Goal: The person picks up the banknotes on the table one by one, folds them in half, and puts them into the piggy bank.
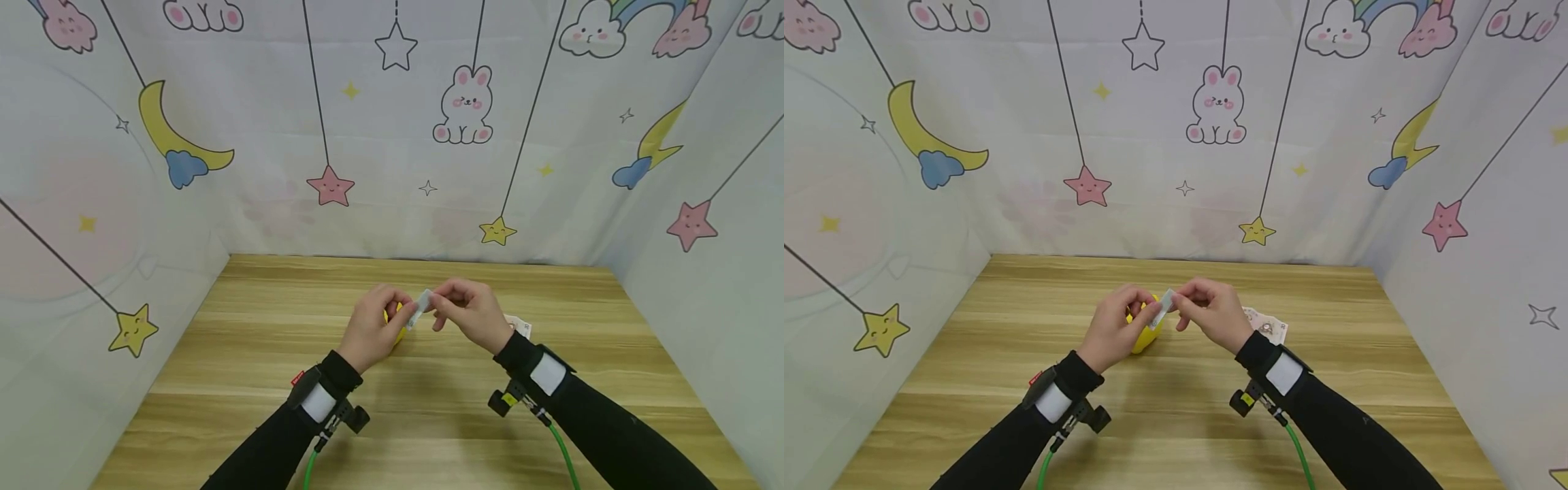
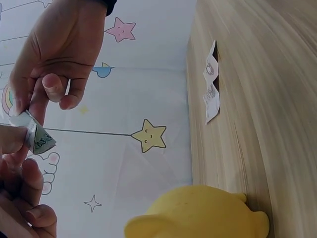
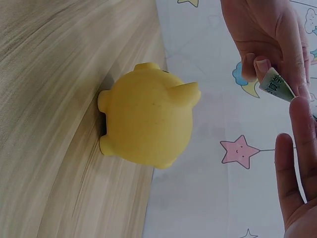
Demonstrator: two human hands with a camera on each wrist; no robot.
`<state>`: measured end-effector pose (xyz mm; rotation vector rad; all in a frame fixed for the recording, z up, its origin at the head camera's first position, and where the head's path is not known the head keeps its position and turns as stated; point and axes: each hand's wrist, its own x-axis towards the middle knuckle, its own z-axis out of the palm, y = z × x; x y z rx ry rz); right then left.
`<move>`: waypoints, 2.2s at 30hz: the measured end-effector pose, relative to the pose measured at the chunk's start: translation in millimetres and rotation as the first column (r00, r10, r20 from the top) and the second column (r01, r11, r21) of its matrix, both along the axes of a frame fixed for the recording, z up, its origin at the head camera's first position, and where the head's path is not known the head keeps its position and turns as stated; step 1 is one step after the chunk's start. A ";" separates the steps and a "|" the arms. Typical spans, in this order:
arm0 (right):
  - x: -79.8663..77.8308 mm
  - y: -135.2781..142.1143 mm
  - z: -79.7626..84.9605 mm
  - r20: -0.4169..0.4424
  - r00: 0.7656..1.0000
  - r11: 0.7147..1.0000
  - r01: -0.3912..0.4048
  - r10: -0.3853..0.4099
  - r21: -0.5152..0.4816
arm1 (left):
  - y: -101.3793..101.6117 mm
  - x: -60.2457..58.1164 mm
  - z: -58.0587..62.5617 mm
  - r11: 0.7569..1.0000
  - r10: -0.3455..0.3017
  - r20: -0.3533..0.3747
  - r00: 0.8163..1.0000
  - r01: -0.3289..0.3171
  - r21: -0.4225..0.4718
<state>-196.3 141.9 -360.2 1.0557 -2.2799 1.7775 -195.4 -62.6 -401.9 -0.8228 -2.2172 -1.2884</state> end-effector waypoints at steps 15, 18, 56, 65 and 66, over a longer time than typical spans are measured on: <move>-1.2 -3.4 3.6 -0.006 0.999 0.999 0.043 -0.043 0.016 | -2.9 0.5 -8.2 0.998 0.062 -0.018 0.998 -0.063 -0.023; -1.3 -4.2 4.8 -0.012 0.999 0.999 0.048 -0.048 0.015 | -5.2 0.6 -10.4 1.000 0.028 0.023 0.999 -0.028 0.005; -5.3 -1.4 3.0 -0.008 0.999 0.999 0.054 -0.054 -0.007 | -3.1 5.5 -8.4 0.986 0.068 -0.215 0.974 -0.098 -0.132; -5.9 -1.9 2.0 -0.034 0.998 0.999 0.046 -0.047 -0.009 | -4.6 3.5 -10.5 0.998 0.024 -0.044 0.999 -0.027 -0.054; -5.7 -2.2 2.0 -0.039 0.998 0.999 0.045 -0.046 -0.010 | -5.1 3.3 -10.9 0.999 0.015 -0.003 1.000 -0.015 -0.033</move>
